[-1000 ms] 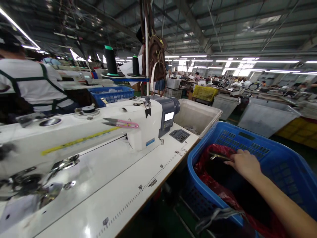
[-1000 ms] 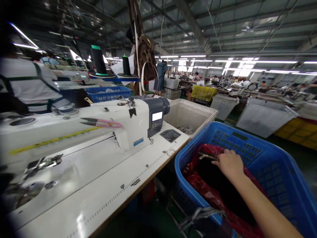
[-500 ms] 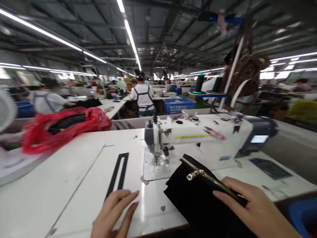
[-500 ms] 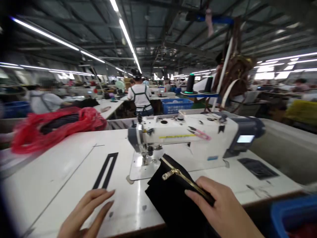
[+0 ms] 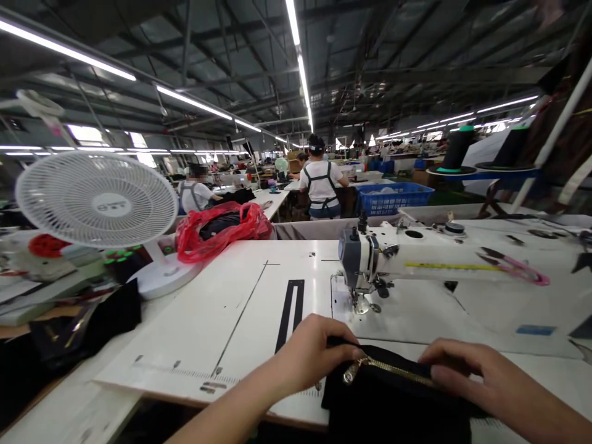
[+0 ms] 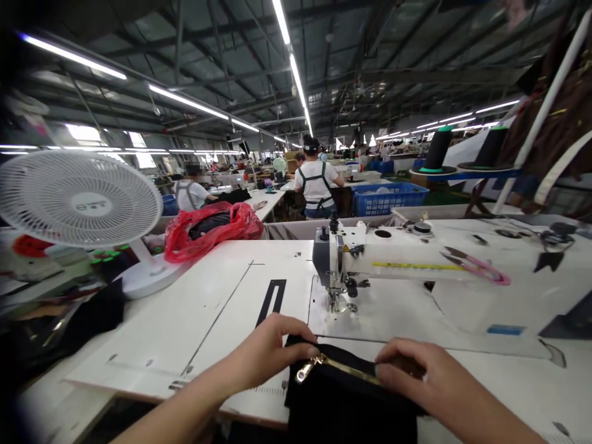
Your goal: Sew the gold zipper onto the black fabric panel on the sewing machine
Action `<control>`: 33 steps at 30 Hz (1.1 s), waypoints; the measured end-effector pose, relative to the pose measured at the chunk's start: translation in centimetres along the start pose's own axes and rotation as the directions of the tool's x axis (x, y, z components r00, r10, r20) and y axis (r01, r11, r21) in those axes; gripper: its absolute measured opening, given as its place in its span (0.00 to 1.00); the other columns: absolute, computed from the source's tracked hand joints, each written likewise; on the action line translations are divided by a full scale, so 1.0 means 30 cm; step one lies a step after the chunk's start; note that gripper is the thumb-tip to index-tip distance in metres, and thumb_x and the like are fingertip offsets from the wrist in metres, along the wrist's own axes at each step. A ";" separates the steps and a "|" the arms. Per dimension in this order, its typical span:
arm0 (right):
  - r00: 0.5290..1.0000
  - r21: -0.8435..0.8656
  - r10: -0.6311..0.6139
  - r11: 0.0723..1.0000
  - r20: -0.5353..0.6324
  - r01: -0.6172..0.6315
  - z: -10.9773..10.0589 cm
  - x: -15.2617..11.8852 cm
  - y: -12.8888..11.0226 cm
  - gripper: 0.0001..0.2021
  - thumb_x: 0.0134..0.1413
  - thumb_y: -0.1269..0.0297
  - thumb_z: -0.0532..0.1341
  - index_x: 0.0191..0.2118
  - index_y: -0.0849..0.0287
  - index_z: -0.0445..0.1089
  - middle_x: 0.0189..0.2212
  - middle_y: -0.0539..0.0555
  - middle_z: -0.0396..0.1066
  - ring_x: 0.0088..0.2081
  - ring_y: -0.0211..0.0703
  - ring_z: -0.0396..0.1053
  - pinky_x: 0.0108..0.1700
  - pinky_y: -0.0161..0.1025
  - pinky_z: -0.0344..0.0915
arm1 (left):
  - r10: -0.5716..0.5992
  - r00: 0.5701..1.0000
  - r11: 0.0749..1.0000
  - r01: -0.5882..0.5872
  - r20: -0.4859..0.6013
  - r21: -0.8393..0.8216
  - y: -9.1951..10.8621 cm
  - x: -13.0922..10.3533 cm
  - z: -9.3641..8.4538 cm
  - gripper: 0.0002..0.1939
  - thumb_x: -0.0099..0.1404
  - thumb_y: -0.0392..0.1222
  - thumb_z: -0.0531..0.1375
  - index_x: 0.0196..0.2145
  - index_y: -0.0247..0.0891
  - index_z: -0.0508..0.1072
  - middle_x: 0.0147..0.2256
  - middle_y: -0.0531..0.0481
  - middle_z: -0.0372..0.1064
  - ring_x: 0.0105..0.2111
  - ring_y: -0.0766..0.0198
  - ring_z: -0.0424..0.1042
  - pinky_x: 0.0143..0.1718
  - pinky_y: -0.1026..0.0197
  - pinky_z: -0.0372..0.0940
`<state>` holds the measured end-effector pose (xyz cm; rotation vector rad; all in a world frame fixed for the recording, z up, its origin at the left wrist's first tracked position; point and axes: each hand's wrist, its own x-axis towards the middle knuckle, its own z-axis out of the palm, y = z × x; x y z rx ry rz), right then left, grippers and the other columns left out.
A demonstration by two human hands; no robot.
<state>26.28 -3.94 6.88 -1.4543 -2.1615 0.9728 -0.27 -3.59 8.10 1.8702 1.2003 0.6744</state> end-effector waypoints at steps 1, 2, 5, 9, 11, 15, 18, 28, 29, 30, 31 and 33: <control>1.000 0.040 0.002 0.999 0.026 -0.003 -0.007 0.002 0.013 0.17 0.51 0.46 0.56 0.27 0.54 0.70 0.25 0.49 0.70 0.29 0.43 0.67 0.30 0.33 0.63 | 0.003 0.999 1.000 -0.002 -0.047 0.006 -0.004 -0.010 -0.001 0.09 0.58 0.45 0.61 0.32 0.39 0.78 0.29 0.53 0.75 0.31 0.64 0.70 0.35 0.66 0.62; 0.999 0.065 -0.004 0.998 0.044 0.001 -0.010 0.001 0.022 0.19 0.52 0.46 0.55 0.25 0.55 0.69 0.24 0.49 0.68 0.28 0.42 0.66 0.29 0.33 0.62 | 0.004 0.996 1.000 -0.002 -0.089 0.017 -0.007 -0.020 -0.004 0.09 0.58 0.45 0.60 0.32 0.40 0.78 0.29 0.53 0.75 0.30 0.64 0.70 0.35 0.65 0.62; 0.999 0.072 -0.036 0.997 0.020 0.035 -0.004 -0.013 0.027 0.20 0.55 0.46 0.52 0.25 0.56 0.68 0.24 0.50 0.67 0.28 0.42 0.66 0.29 0.33 0.63 | -0.007 0.984 0.999 0.014 -0.175 0.040 -0.004 -0.043 -0.017 0.09 0.58 0.46 0.60 0.32 0.41 0.78 0.29 0.53 0.75 0.31 0.64 0.70 0.34 0.65 0.61; 0.957 -0.147 -0.175 0.979 -0.231 0.144 -0.031 -0.028 -0.001 0.19 0.59 0.48 0.48 0.28 0.53 0.68 0.24 0.50 0.70 0.27 0.42 0.69 0.28 0.34 0.64 | -0.096 0.987 0.994 0.088 -0.129 -0.064 -0.001 -0.066 0.003 0.11 0.58 0.46 0.59 0.29 0.37 0.76 0.26 0.52 0.72 0.28 0.65 0.67 0.31 0.65 0.59; 0.886 -0.334 -0.346 0.912 -0.308 0.239 -0.069 -0.002 -0.019 0.18 0.60 0.51 0.48 0.32 0.53 0.70 0.27 0.51 0.72 0.28 0.43 0.70 0.29 0.35 0.65 | -0.169 0.985 0.964 0.160 -0.027 -0.215 -0.019 -0.082 0.050 0.13 0.58 0.48 0.58 0.29 0.34 0.74 0.22 0.53 0.67 0.24 0.68 0.64 0.25 0.67 0.57; 0.845 -0.558 -0.528 0.728 -0.083 0.399 -0.077 0.144 -0.035 0.17 0.62 0.57 0.47 0.31 0.56 0.70 0.28 0.52 0.72 0.30 0.44 0.70 0.33 0.38 0.65 | -0.222 0.965 0.915 0.255 0.137 -0.312 -0.116 -0.123 0.164 0.15 0.60 0.47 0.56 0.42 0.35 0.69 0.22 0.54 0.66 0.20 0.68 0.65 0.22 0.68 0.58; 0.821 -0.546 -0.550 0.645 0.154 0.535 0.037 0.284 -0.033 0.19 0.63 0.64 0.47 0.26 0.57 0.69 0.25 0.52 0.70 0.30 0.43 0.68 0.33 0.37 0.64 | -0.310 0.937 0.945 0.285 0.160 0.164 -0.180 -0.150 0.178 0.16 0.54 0.43 0.63 0.42 0.40 0.72 0.24 0.51 0.70 0.27 0.59 0.71 0.29 0.61 0.63; 0.835 -0.449 -0.550 0.742 0.015 0.497 0.221 0.419 -0.016 0.15 0.64 0.67 0.45 0.42 0.58 0.69 0.38 0.53 0.73 0.39 0.40 0.71 0.42 0.35 0.66 | 0.238 0.939 0.823 -0.331 0.250 0.461 -0.271 -0.007 0.004 0.47 0.48 0.64 0.64 0.60 0.43 0.54 0.61 0.41 0.53 0.59 0.51 0.54 0.62 0.43 0.42; 0.852 -0.461 -0.520 0.770 -0.055 0.441 0.204 0.396 0.016 0.17 0.64 0.65 0.44 0.46 0.60 0.68 0.41 0.57 0.73 0.41 0.44 0.70 0.44 0.40 0.66 | 0.231 0.944 0.827 -0.318 0.236 0.464 -0.291 0.006 0.019 0.48 0.49 0.65 0.61 0.61 0.40 0.51 0.61 0.40 0.51 0.60 0.51 0.53 0.62 0.43 0.39; 0.866 -0.483 -0.482 0.795 -0.136 0.367 0.187 0.367 0.054 0.19 0.64 0.62 0.43 0.48 0.63 0.66 0.43 0.61 0.71 0.43 0.48 0.70 0.44 0.45 0.66 | 0.221 0.954 0.828 -0.292 0.201 0.479 -0.306 0.012 0.041 0.49 0.51 0.66 0.59 0.62 0.38 0.48 0.61 0.39 0.51 0.60 0.52 0.53 0.63 0.42 0.37; 0.874 -0.511 -0.434 0.814 -0.219 0.276 0.173 0.335 0.095 0.21 0.64 0.59 0.43 0.48 0.65 0.67 0.42 0.64 0.71 0.42 0.54 0.70 0.43 0.50 0.66 | 0.212 0.965 0.824 -0.260 0.151 0.503 -0.316 0.013 0.066 0.48 0.53 0.66 0.57 0.62 0.37 0.47 0.61 0.39 0.51 0.60 0.53 0.53 0.63 0.42 0.37; 0.864 -0.574 -0.315 0.818 -0.394 0.036 0.159 0.272 0.171 0.26 0.59 0.47 0.46 0.41 0.66 0.69 0.35 0.66 0.72 0.38 0.59 0.69 0.40 0.54 0.66 | 0.208 0.977 0.803 -0.200 0.050 0.561 -0.315 0.005 0.116 0.44 0.55 0.67 0.54 0.61 0.36 0.50 0.60 0.40 0.53 0.60 0.54 0.53 0.63 0.43 0.38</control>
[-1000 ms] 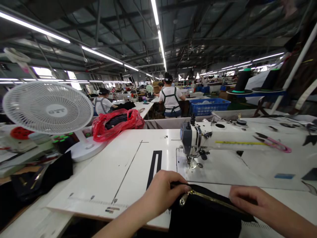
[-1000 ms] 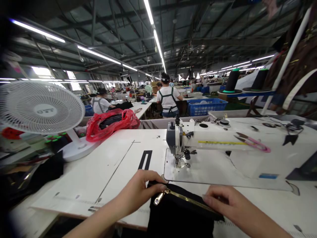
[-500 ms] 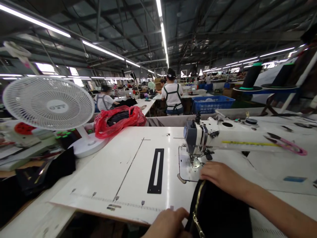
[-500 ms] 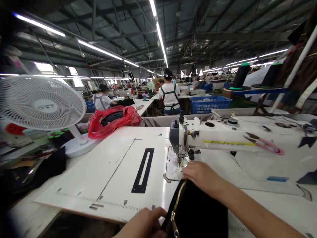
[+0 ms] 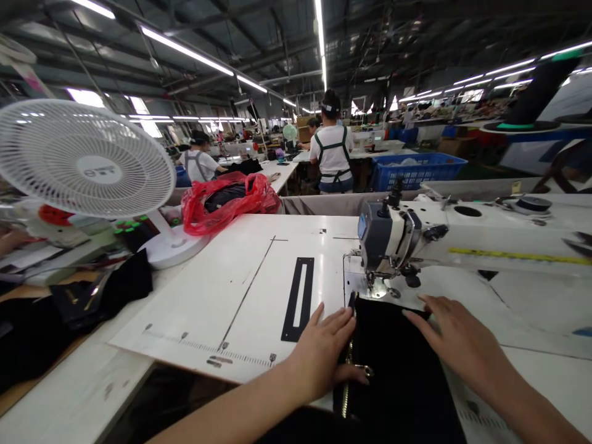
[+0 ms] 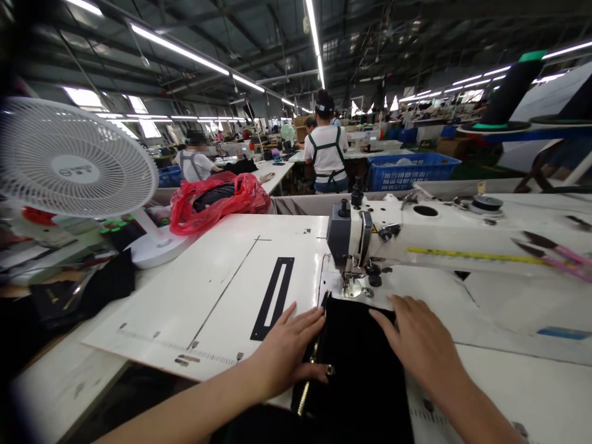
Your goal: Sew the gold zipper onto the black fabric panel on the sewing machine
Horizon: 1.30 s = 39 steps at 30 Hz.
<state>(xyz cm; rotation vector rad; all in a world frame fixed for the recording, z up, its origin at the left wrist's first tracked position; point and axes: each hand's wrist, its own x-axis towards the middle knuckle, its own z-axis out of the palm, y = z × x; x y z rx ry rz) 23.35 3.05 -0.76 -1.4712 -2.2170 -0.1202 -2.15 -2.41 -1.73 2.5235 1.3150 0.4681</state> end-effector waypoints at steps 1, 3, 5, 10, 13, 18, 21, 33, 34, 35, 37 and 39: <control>0.997 -0.033 0.073 0.997 -0.009 -0.073 0.003 -0.030 0.024 0.28 0.56 0.42 0.47 0.38 0.65 0.69 0.32 0.65 0.71 0.36 0.59 0.69 0.39 0.54 0.65 | -0.023 0.999 0.999 0.024 -0.037 0.034 0.018 -0.003 0.009 0.43 0.56 0.67 0.53 0.60 0.36 0.53 0.59 0.41 0.55 0.60 0.53 0.53 0.63 0.43 0.39; 0.985 0.015 0.166 0.986 0.036 -0.167 0.018 -0.067 0.049 0.29 0.53 0.39 0.48 0.34 0.62 0.68 0.28 0.61 0.70 0.32 0.55 0.69 0.37 0.50 0.65 | -0.054 0.995 0.994 0.061 -0.082 0.089 0.049 -0.005 0.002 0.39 0.58 0.66 0.52 0.57 0.35 0.58 0.57 0.41 0.59 0.59 0.53 0.55 0.63 0.45 0.41; 0.970 0.120 0.230 0.964 0.076 -0.238 0.039 -0.069 0.051 0.25 0.53 0.40 0.48 0.32 0.59 0.67 0.27 0.58 0.69 0.31 0.51 0.68 0.34 0.46 0.65 | -0.043 0.998 0.991 0.049 -0.052 0.121 0.057 0.000 -0.030 0.34 0.60 0.63 0.52 0.55 0.35 0.61 0.55 0.41 0.61 0.57 0.53 0.57 0.61 0.47 0.47; 0.959 0.213 0.284 0.937 -0.002 -0.277 0.052 -0.021 0.001 0.18 0.54 0.48 0.49 0.29 0.57 0.64 0.27 0.56 0.69 0.29 0.47 0.68 0.32 0.42 0.63 | 0.049 0.991 0.993 -0.062 0.127 0.100 -0.004 0.024 -0.099 0.40 0.55 0.66 0.56 0.57 0.36 0.58 0.61 0.41 0.50 0.61 0.47 0.47 0.60 0.43 0.47; 0.953 0.123 0.278 0.957 -0.118 -0.264 0.023 -0.022 -0.036 0.15 0.58 0.54 0.47 0.33 0.58 0.62 0.27 0.56 0.70 0.26 0.46 0.68 0.28 0.40 0.60 | 0.035 0.983 0.992 -0.056 0.182 0.113 -0.027 0.035 -0.085 0.48 0.52 0.72 0.52 0.60 0.33 0.53 0.63 0.41 0.46 0.63 0.45 0.40 0.62 0.39 0.37; 0.940 -0.273 0.342 0.905 0.004 -0.328 -0.006 -0.039 -0.050 0.12 0.62 0.59 0.48 0.40 0.62 0.61 0.16 0.51 0.65 0.19 0.48 0.66 0.20 0.37 0.49 | -0.021 0.982 0.980 -0.017 0.186 0.198 0.004 0.047 -0.063 0.49 0.55 0.72 0.48 0.63 0.34 0.45 0.63 0.40 0.44 0.63 0.40 0.40 0.61 0.35 0.30; 0.905 -0.412 0.387 0.864 0.178 -0.288 -0.004 -0.030 -0.050 0.11 0.63 0.62 0.48 0.41 0.63 0.62 0.15 0.51 0.64 0.19 0.48 0.67 0.18 0.35 0.45 | -0.040 0.983 0.972 -0.003 0.177 0.237 0.027 0.054 -0.071 0.49 0.55 0.71 0.50 0.63 0.34 0.44 0.63 0.40 0.44 0.62 0.39 0.40 0.61 0.35 0.31; 0.980 -0.298 0.200 0.935 -0.008 -0.193 -0.032 -0.220 -0.107 0.27 0.62 0.52 0.42 0.59 0.66 0.51 0.41 0.66 0.69 0.29 0.54 0.70 0.20 0.43 0.61 | -0.014 0.978 0.968 -0.038 0.207 0.246 0.019 0.053 -0.054 0.57 0.50 0.77 0.43 0.63 0.28 0.42 0.64 0.35 0.38 0.63 0.37 0.36 0.60 0.33 0.27; 0.983 -0.258 0.185 0.949 -0.001 -0.179 -0.025 -0.234 -0.099 0.26 0.62 0.53 0.41 0.60 0.66 0.51 0.42 0.65 0.70 0.30 0.53 0.71 0.22 0.43 0.63 | -0.016 0.978 0.968 -0.038 0.210 0.247 0.018 0.055 -0.052 0.58 0.49 0.78 0.44 0.63 0.28 0.41 0.64 0.35 0.37 0.63 0.36 0.36 0.60 0.33 0.26; 0.987 -0.219 0.162 0.963 0.008 -0.157 -0.018 -0.246 -0.089 0.25 0.63 0.54 0.41 0.59 0.65 0.52 0.41 0.64 0.71 0.31 0.52 0.72 0.24 0.43 0.65 | -0.020 0.977 0.968 -0.034 0.211 0.249 0.018 0.056 -0.050 0.58 0.49 0.78 0.44 0.63 0.28 0.41 0.64 0.35 0.37 0.63 0.36 0.36 0.60 0.34 0.26; 0.993 -0.173 0.112 0.979 0.024 -0.106 -0.012 -0.261 -0.068 0.23 0.64 0.56 0.40 0.57 0.62 0.55 0.41 0.61 0.72 0.32 0.50 0.72 0.26 0.42 0.66 | -0.030 0.978 0.966 -0.025 0.208 0.259 0.019 0.058 -0.049 0.58 0.49 0.78 0.44 0.63 0.29 0.40 0.64 0.36 0.37 0.63 0.36 0.36 0.60 0.34 0.26; 0.995 -0.210 0.088 0.975 0.038 -0.078 -0.022 -0.261 -0.056 0.22 0.64 0.56 0.40 0.55 0.60 0.60 0.39 0.59 0.73 0.29 0.49 0.72 0.24 0.42 0.64 | -0.035 0.977 0.962 -0.024 0.212 0.270 0.021 0.060 -0.047 0.59 0.49 0.78 0.44 0.63 0.28 0.40 0.64 0.35 0.37 0.62 0.35 0.36 0.60 0.33 0.26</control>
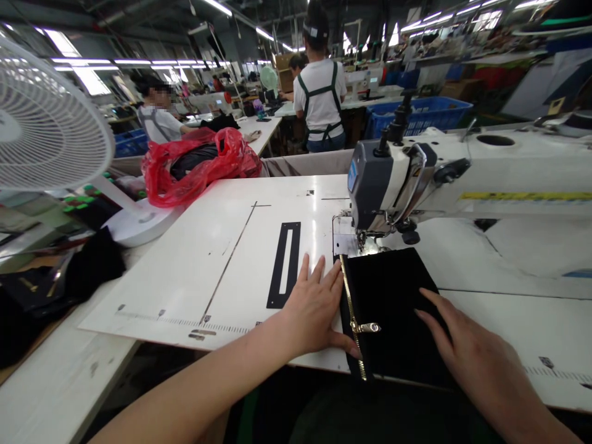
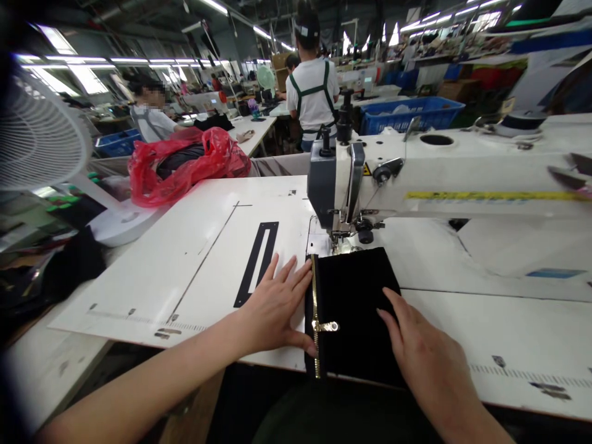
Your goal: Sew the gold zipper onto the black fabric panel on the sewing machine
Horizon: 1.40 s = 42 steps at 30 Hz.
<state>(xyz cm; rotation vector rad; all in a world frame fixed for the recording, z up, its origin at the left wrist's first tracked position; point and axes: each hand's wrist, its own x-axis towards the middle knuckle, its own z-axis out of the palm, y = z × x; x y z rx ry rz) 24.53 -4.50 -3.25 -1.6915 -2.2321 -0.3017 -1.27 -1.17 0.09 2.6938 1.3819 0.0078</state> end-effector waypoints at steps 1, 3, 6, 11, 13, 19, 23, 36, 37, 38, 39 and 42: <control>1.000 -0.054 -0.010 0.999 0.003 0.010 -0.011 0.007 0.001 0.23 0.64 0.56 0.40 0.53 0.60 0.62 0.37 0.60 0.73 0.27 0.49 0.70 0.22 0.42 0.62 | 0.002 1.000 1.000 -0.002 0.006 0.004 0.001 0.001 0.001 0.59 0.49 0.78 0.44 0.63 0.27 0.40 0.64 0.34 0.37 0.62 0.35 0.36 0.59 0.33 0.26; 1.000 -0.171 -0.030 0.985 -0.007 0.028 -0.042 0.033 -0.016 0.24 0.63 0.57 0.39 0.51 0.63 0.65 0.35 0.63 0.71 0.26 0.52 0.68 0.23 0.45 0.59 | 0.007 1.000 1.000 -0.007 0.013 0.005 0.003 0.002 0.003 0.60 0.48 0.78 0.44 0.63 0.26 0.39 0.64 0.34 0.36 0.62 0.34 0.35 0.59 0.33 0.26; 0.986 -0.105 -0.156 0.983 -0.056 0.150 -0.075 0.087 -0.086 0.21 0.62 0.60 0.42 0.46 0.63 0.69 0.41 0.66 0.67 0.38 0.57 0.66 0.35 0.50 0.61 | 0.001 1.000 1.000 -0.001 0.011 -0.004 0.005 0.001 0.007 0.60 0.49 0.78 0.44 0.63 0.26 0.38 0.64 0.34 0.35 0.62 0.34 0.34 0.59 0.32 0.26; 0.945 0.298 -0.322 0.909 0.062 0.290 -0.063 0.108 -0.214 0.13 0.59 0.59 0.51 0.28 0.58 0.66 0.28 0.55 0.64 0.31 0.47 0.62 0.32 0.44 0.59 | -0.017 1.000 1.000 0.017 0.009 -0.015 0.010 -0.003 0.003 0.59 0.49 0.77 0.45 0.63 0.27 0.39 0.64 0.35 0.36 0.62 0.34 0.35 0.59 0.32 0.29; 0.940 0.330 -0.333 0.897 0.071 0.293 -0.073 0.090 -0.232 0.13 0.58 0.60 0.53 0.26 0.58 0.65 0.25 0.54 0.63 0.28 0.45 0.61 0.30 0.43 0.57 | -0.017 1.000 1.000 0.017 0.008 -0.008 0.011 -0.004 0.002 0.59 0.49 0.77 0.45 0.63 0.27 0.40 0.64 0.35 0.36 0.62 0.34 0.35 0.59 0.32 0.29; 0.926 0.436 -0.376 0.835 0.009 0.335 -0.086 0.139 -0.217 0.14 0.62 0.65 0.48 0.35 0.59 0.70 0.35 0.57 0.72 0.38 0.45 0.69 0.39 0.43 0.65 | 0.001 1.000 1.000 -0.001 -0.021 0.023 0.007 -0.004 0.008 0.58 0.49 0.76 0.47 0.63 0.28 0.39 0.64 0.33 0.37 0.63 0.36 0.35 0.59 0.33 0.31; 0.890 0.280 -0.455 0.856 0.011 0.434 0.039 0.215 -0.205 0.22 0.62 0.67 0.45 0.60 0.67 0.55 0.59 0.62 0.56 0.60 0.48 0.53 0.58 0.53 0.54 | 0.006 1.000 1.000 -0.007 -0.023 -0.008 0.009 -0.002 -0.001 0.57 0.50 0.75 0.47 0.64 0.29 0.38 0.64 0.33 0.39 0.62 0.35 0.37 0.59 0.32 0.29; 0.959 -0.021 -0.281 0.959 0.025 0.282 0.023 0.092 -0.034 0.34 0.60 0.50 0.46 0.64 0.69 0.41 0.63 0.65 0.43 0.63 0.55 0.42 0.61 0.60 0.42 | 0.042 0.998 0.999 -0.042 -0.045 -0.004 -0.003 -0.001 0.008 0.58 0.50 0.75 0.49 0.63 0.28 0.37 0.64 0.33 0.37 0.63 0.36 0.36 0.59 0.33 0.31; 0.941 0.000 -0.337 0.941 0.035 0.337 0.013 0.066 -0.054 0.35 0.59 0.49 0.48 0.65 0.67 0.40 0.64 0.63 0.42 0.64 0.54 0.42 0.61 0.59 0.45 | 0.040 0.998 0.999 -0.040 -0.044 -0.009 -0.003 -0.001 0.010 0.58 0.50 0.75 0.49 0.63 0.28 0.37 0.64 0.32 0.37 0.63 0.36 0.35 0.59 0.33 0.30; 0.931 0.013 -0.362 0.932 0.048 0.362 0.007 0.045 -0.067 0.36 0.58 0.48 0.49 0.65 0.66 0.40 0.64 0.63 0.42 0.63 0.54 0.42 0.60 0.58 0.48 | 0.038 0.998 0.999 -0.038 -0.041 -0.016 -0.002 0.000 0.012 0.59 0.49 0.75 0.49 0.63 0.28 0.37 0.64 0.32 0.36 0.63 0.36 0.35 0.59 0.33 0.30; 0.924 0.028 -0.376 0.927 0.066 0.375 0.003 0.032 -0.072 0.38 0.57 0.46 0.50 0.65 0.66 0.42 0.63 0.64 0.43 0.63 0.55 0.44 0.59 0.58 0.51 | 0.037 0.999 0.999 -0.037 -0.035 -0.025 0.001 0.001 0.013 0.60 0.48 0.76 0.49 0.63 0.27 0.38 0.64 0.32 0.35 0.63 0.35 0.34 0.59 0.33 0.29; 0.933 0.069 -0.347 0.937 0.096 0.341 0.004 0.056 -0.072 0.34 0.58 0.46 0.50 0.62 0.67 0.52 0.60 0.65 0.52 0.61 0.55 0.51 0.56 0.57 0.57 | 0.036 0.999 0.996 -0.036 -0.006 -0.079 0.012 0.006 0.012 0.61 0.47 0.76 0.49 0.63 0.28 0.36 0.64 0.32 0.32 0.63 0.36 0.31 0.59 0.33 0.28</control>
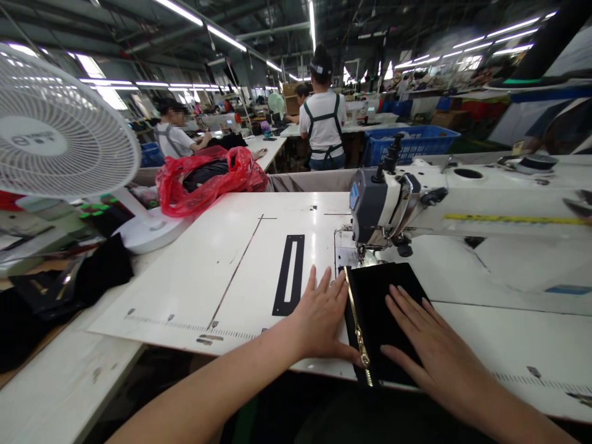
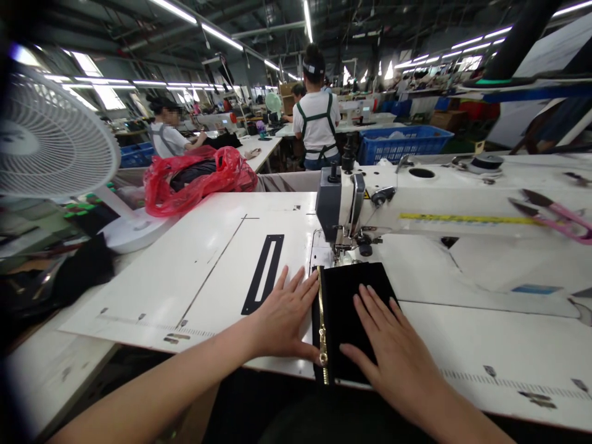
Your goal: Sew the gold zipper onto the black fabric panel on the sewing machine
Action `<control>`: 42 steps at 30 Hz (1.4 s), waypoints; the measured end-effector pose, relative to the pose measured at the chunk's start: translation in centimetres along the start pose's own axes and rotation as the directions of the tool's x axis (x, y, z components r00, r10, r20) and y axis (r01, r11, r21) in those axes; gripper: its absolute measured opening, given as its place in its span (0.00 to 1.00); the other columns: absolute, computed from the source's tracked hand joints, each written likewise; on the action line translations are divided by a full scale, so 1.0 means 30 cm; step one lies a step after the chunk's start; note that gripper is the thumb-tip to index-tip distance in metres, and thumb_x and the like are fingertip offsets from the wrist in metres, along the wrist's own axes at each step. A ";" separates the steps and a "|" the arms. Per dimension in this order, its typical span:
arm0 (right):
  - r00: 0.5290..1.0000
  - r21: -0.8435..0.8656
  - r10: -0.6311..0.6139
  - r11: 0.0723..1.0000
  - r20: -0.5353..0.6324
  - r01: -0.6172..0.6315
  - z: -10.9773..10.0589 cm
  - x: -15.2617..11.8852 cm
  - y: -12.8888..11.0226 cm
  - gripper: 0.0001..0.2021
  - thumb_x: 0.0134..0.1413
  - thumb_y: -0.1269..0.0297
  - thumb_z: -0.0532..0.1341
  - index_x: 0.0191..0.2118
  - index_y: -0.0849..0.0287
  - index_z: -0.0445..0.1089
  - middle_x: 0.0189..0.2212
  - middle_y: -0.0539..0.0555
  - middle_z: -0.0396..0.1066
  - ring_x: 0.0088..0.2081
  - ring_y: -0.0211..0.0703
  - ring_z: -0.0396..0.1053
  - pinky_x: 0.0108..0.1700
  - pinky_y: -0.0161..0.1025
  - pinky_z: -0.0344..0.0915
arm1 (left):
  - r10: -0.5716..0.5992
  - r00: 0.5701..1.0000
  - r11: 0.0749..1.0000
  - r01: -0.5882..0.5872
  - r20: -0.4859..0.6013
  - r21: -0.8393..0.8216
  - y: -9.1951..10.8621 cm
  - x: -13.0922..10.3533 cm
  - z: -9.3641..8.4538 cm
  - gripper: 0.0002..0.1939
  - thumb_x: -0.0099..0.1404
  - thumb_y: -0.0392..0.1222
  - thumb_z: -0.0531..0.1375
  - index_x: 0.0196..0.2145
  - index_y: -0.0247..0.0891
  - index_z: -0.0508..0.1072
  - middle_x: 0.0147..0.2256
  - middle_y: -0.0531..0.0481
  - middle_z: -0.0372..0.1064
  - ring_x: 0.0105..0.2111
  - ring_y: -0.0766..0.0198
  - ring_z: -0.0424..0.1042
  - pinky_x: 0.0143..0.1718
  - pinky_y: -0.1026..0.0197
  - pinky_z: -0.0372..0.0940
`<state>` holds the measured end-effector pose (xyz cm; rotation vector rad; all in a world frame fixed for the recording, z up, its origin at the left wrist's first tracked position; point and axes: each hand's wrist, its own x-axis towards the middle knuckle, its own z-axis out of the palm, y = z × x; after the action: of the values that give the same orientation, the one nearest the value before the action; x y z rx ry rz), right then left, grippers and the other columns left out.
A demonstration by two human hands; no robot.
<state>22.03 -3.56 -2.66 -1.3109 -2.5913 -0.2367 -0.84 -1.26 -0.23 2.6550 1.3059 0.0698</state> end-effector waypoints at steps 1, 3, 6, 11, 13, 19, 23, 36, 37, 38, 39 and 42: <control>1.000 0.017 0.005 1.000 -0.006 -0.005 0.000 0.025 0.006 0.31 0.59 0.48 0.49 0.61 0.67 0.54 0.60 0.65 0.53 0.60 0.54 0.51 0.57 0.57 0.57 | 0.003 1.000 1.000 -0.003 0.011 -0.025 0.003 0.000 -0.004 0.62 0.46 0.76 0.50 0.64 0.28 0.35 0.64 0.33 0.31 0.63 0.36 0.30 0.59 0.33 0.28; 0.999 0.049 -0.023 0.998 -0.039 0.025 0.008 0.086 0.011 0.25 0.62 0.57 0.46 0.61 0.65 0.53 0.60 0.62 0.53 0.61 0.51 0.50 0.59 0.56 0.53 | 0.025 0.999 0.997 -0.023 0.030 -0.077 -0.002 -0.008 -0.023 0.63 0.45 0.76 0.52 0.64 0.31 0.32 0.65 0.35 0.29 0.63 0.39 0.29 0.60 0.34 0.28; 0.994 0.079 -0.098 0.992 -0.042 0.101 0.045 0.153 0.000 0.24 0.63 0.63 0.45 0.63 0.64 0.48 0.62 0.59 0.48 0.63 0.48 0.44 0.61 0.57 0.47 | 0.004 1.000 0.996 -0.007 -0.028 -0.092 -0.049 -0.055 -0.068 0.61 0.46 0.75 0.53 0.64 0.35 0.31 0.65 0.38 0.27 0.64 0.44 0.29 0.61 0.37 0.31; 0.997 0.116 -0.082 0.990 -0.003 0.082 0.076 0.157 -0.012 0.27 0.62 0.55 0.48 0.62 0.66 0.49 0.63 0.62 0.47 0.63 0.50 0.43 0.61 0.58 0.46 | -0.232 0.960 0.970 0.240 -0.158 0.028 -0.167 -0.218 -0.053 0.50 0.56 0.70 0.50 0.63 0.32 0.42 0.64 0.33 0.31 0.64 0.46 0.31 0.61 0.36 0.32; 0.996 0.149 -0.074 0.986 -0.047 0.080 0.059 0.149 -0.011 0.27 0.62 0.55 0.50 0.61 0.67 0.53 0.61 0.64 0.50 0.62 0.51 0.46 0.61 0.57 0.48 | -0.236 0.965 0.969 0.242 -0.112 0.047 -0.161 -0.288 -0.003 0.49 0.58 0.69 0.48 0.63 0.30 0.40 0.64 0.31 0.32 0.64 0.46 0.32 0.61 0.37 0.35; 0.938 0.190 -0.180 0.951 -0.297 0.243 0.017 0.128 -0.017 0.14 0.58 0.65 0.56 0.47 0.66 0.69 0.48 0.63 0.69 0.52 0.50 0.64 0.56 0.52 0.59 | -0.214 0.963 0.968 0.232 -0.162 0.096 -0.034 -0.397 0.075 0.61 0.47 0.68 0.60 0.64 0.30 0.34 0.64 0.31 0.25 0.64 0.42 0.31 0.60 0.40 0.44; 0.963 0.223 -0.186 0.948 -0.194 0.228 0.037 0.128 -0.013 0.16 0.59 0.67 0.54 0.51 0.67 0.66 0.53 0.64 0.65 0.55 0.51 0.61 0.54 0.51 0.62 | -0.142 0.981 0.984 0.154 -0.134 0.084 -0.075 -0.386 0.026 0.57 0.49 0.58 0.65 0.64 0.33 0.36 0.64 0.33 0.32 0.64 0.45 0.35 0.61 0.39 0.42; 0.989 0.067 -0.135 0.988 -0.061 0.139 0.052 0.170 0.014 0.18 0.59 0.68 0.49 0.54 0.64 0.63 0.58 0.60 0.59 0.56 0.50 0.58 0.51 0.51 0.58 | 0.000 0.969 0.982 -0.048 -0.249 -0.184 -0.110 -0.292 -0.004 0.25 0.59 0.38 0.58 0.54 0.34 0.61 0.56 0.36 0.57 0.56 0.50 0.57 0.55 0.44 0.59; 0.991 0.066 -0.125 0.989 -0.057 0.129 0.050 0.173 0.013 0.18 0.58 0.68 0.49 0.53 0.63 0.64 0.58 0.60 0.59 0.56 0.50 0.58 0.51 0.51 0.58 | -0.002 0.965 0.982 -0.048 -0.262 -0.182 -0.127 -0.268 -0.004 0.24 0.59 0.34 0.56 0.55 0.34 0.61 0.53 0.36 0.60 0.54 0.52 0.60 0.53 0.45 0.62; 0.991 0.063 -0.119 0.991 -0.058 0.122 0.049 0.174 0.013 0.19 0.58 0.68 0.49 0.53 0.63 0.64 0.58 0.60 0.59 0.56 0.50 0.58 0.50 0.51 0.58 | 0.001 0.961 0.984 -0.050 -0.277 -0.170 -0.147 -0.245 -0.004 0.24 0.60 0.31 0.54 0.55 0.35 0.61 0.51 0.37 0.62 0.52 0.54 0.62 0.51 0.46 0.63; 0.991 0.058 -0.118 0.991 -0.063 0.121 0.052 0.175 0.013 0.19 0.58 0.69 0.49 0.54 0.63 0.63 0.58 0.60 0.58 0.56 0.50 0.58 0.51 0.51 0.57 | 0.005 0.956 0.988 -0.051 -0.295 -0.149 -0.168 -0.223 -0.001 0.24 0.60 0.28 0.52 0.54 0.36 0.62 0.51 0.38 0.62 0.51 0.54 0.63 0.51 0.45 0.64; 0.986 0.037 -0.143 0.988 -0.090 0.147 0.067 0.169 0.018 0.22 0.58 0.69 0.49 0.58 0.63 0.59 0.59 0.58 0.56 0.59 0.49 0.54 0.54 0.53 0.55 | -0.013 0.922 0.994 -0.031 -0.386 -0.107 -0.221 -0.169 0.016 0.22 0.61 0.25 0.50 0.51 0.38 0.67 0.54 0.41 0.62 0.55 0.54 0.62 0.52 0.44 0.64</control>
<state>19.31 1.16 -3.18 -1.0741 -2.6050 -0.2545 -9.06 -1.39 -1.71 2.6365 1.3464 0.6809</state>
